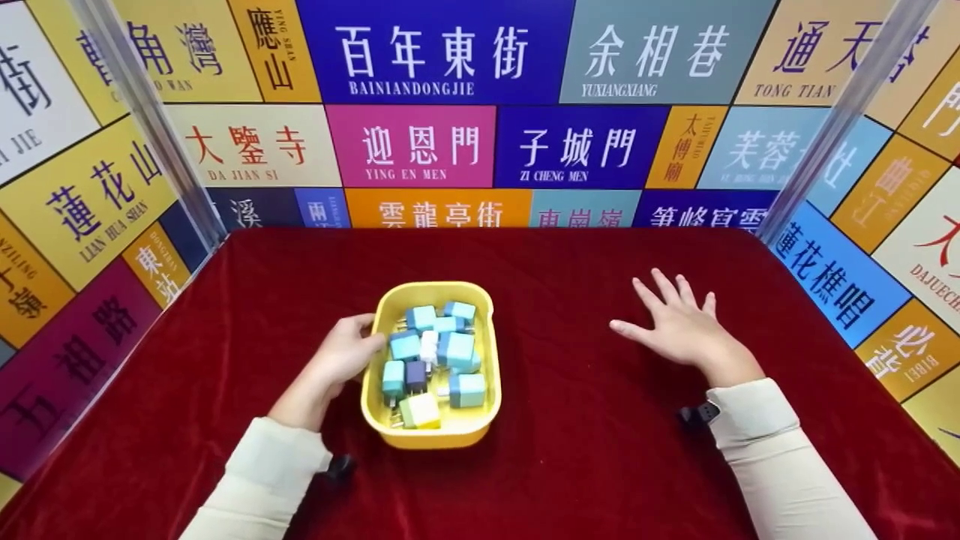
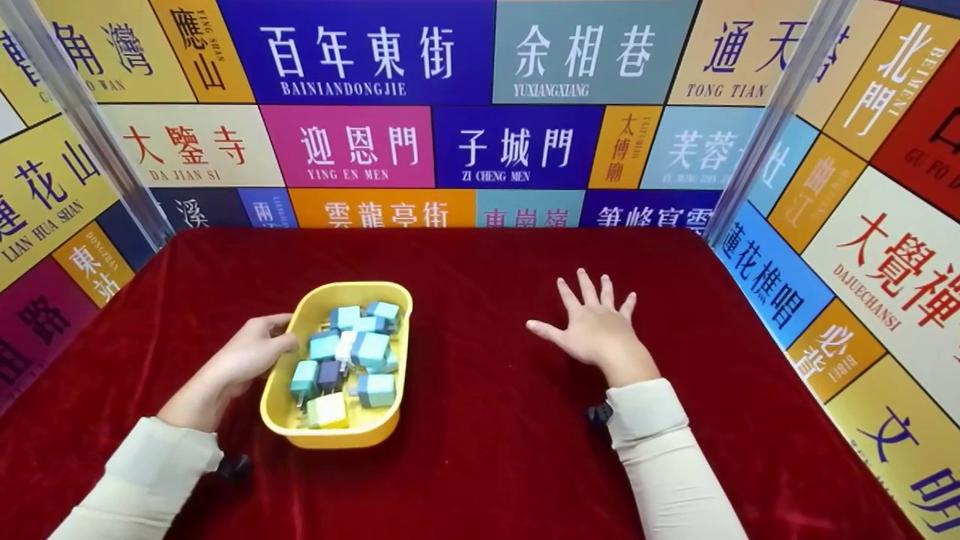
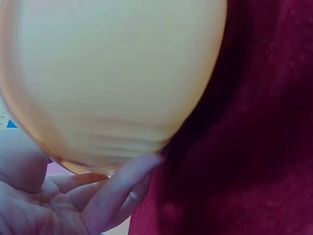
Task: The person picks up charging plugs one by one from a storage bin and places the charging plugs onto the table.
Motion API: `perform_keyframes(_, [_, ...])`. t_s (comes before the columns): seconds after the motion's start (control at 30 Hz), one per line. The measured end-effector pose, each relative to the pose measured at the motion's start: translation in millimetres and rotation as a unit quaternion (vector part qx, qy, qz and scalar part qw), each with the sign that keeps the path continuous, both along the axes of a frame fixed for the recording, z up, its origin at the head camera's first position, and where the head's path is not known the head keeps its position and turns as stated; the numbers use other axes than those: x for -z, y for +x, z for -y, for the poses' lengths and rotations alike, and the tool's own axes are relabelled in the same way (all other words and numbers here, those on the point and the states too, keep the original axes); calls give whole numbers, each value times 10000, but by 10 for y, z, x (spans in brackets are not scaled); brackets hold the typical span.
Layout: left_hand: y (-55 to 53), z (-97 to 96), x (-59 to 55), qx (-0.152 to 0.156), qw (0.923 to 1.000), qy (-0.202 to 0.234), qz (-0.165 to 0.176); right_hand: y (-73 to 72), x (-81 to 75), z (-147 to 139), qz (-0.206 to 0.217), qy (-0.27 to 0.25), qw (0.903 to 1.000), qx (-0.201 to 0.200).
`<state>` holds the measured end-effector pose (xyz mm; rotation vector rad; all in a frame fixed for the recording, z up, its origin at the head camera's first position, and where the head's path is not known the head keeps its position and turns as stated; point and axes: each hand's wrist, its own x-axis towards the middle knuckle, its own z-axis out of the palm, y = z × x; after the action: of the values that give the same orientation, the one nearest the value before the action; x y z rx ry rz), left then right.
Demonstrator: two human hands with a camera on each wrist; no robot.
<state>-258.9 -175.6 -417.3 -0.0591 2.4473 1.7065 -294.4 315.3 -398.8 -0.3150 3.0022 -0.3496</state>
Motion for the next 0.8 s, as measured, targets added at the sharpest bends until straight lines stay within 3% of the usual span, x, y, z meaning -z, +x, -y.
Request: perform_keyframes(0.8, [29,-203,135,47,9997,-202,-143,13,4,11,-61,26,10000,-5])
